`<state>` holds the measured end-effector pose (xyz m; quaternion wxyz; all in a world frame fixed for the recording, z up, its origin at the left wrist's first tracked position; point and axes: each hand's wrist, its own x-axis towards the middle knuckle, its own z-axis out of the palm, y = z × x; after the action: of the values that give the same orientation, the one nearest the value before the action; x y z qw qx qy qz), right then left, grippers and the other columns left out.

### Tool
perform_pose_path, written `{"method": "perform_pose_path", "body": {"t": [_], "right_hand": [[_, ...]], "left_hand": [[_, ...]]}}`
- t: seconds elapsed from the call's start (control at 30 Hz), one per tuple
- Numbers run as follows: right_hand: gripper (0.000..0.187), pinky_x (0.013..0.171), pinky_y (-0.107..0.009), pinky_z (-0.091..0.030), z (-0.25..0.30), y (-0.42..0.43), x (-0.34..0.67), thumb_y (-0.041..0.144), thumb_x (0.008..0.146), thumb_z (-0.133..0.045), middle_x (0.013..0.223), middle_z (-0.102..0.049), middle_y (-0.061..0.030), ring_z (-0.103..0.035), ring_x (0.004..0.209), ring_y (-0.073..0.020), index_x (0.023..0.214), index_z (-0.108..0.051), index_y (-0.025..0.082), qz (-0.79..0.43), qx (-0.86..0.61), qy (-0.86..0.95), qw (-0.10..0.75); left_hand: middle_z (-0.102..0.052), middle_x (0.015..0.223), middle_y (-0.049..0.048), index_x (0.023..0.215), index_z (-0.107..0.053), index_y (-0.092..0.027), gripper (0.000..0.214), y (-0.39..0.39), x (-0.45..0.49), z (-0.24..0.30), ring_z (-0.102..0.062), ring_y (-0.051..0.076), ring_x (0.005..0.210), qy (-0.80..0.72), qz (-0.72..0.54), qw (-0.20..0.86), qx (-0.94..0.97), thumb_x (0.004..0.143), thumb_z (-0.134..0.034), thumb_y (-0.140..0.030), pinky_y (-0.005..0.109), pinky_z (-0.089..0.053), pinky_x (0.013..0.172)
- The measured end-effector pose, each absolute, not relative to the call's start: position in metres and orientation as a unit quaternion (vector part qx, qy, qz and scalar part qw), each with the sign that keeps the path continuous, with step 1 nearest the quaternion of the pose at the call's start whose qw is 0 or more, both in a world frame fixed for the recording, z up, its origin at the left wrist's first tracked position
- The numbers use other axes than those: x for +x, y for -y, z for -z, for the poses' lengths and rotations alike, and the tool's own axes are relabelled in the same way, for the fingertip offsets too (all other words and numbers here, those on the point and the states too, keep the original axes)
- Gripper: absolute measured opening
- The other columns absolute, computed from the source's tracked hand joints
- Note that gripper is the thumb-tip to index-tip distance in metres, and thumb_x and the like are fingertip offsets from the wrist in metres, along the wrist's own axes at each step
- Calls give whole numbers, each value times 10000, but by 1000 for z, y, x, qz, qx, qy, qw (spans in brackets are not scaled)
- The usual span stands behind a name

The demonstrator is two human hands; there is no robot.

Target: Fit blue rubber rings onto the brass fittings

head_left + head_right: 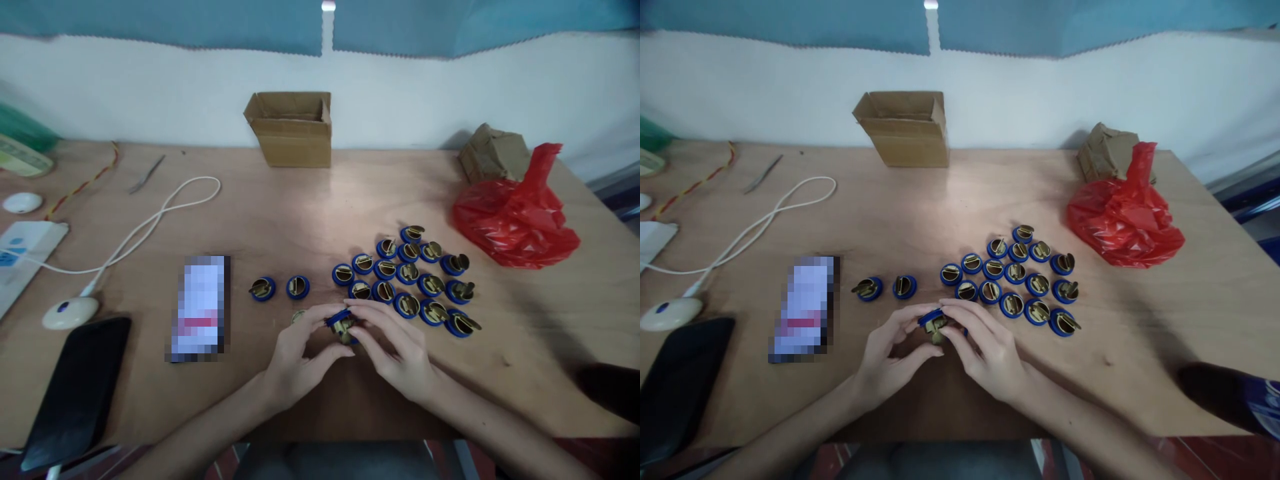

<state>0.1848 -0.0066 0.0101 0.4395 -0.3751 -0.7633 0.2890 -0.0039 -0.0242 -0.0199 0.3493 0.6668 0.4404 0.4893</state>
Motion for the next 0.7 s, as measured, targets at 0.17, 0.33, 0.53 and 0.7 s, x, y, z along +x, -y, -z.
{"method": "perform_pose_path", "body": {"t": [0.17,0.33,0.53,0.7], "right_hand": [[378,924,-373,-618,-7,9,182,28,929,-588,1164,-690,-110,-686,1096,-220,1264,-581,205,-244,-375,782,433],[266,850,-339,-607,-6,5,185,40,945,-538,1047,-652,-97,-661,1032,-209,1163,-555,191,-270,-379,782,415],[229,894,-344,-580,-5,5,185,62,957,-526,1101,-626,-105,-631,1086,-215,1140,-523,200,-281,-387,782,400],[219,880,-343,-572,-5,7,183,53,958,-493,1082,-593,-97,-622,1050,-214,1114,-504,207,-282,-388,784,393]], "left_hand": [[-762,1110,57,1221,-622,-238,440,26,-3,22,-744,198,1014,-453,-475,336,676,823,-799,-301,325,-611,943],[-760,1136,53,1226,-624,-234,421,26,-2,19,-734,192,1044,-442,-458,334,695,836,-783,-244,306,-593,967],[-754,1157,76,1232,-619,-198,401,24,-3,15,-724,193,1086,-438,-445,321,712,856,-757,-226,293,-582,988],[-744,1186,86,1261,-602,-197,418,24,-3,18,-713,202,1122,-429,-447,313,719,866,-741,-210,315,-574,1013]]}}
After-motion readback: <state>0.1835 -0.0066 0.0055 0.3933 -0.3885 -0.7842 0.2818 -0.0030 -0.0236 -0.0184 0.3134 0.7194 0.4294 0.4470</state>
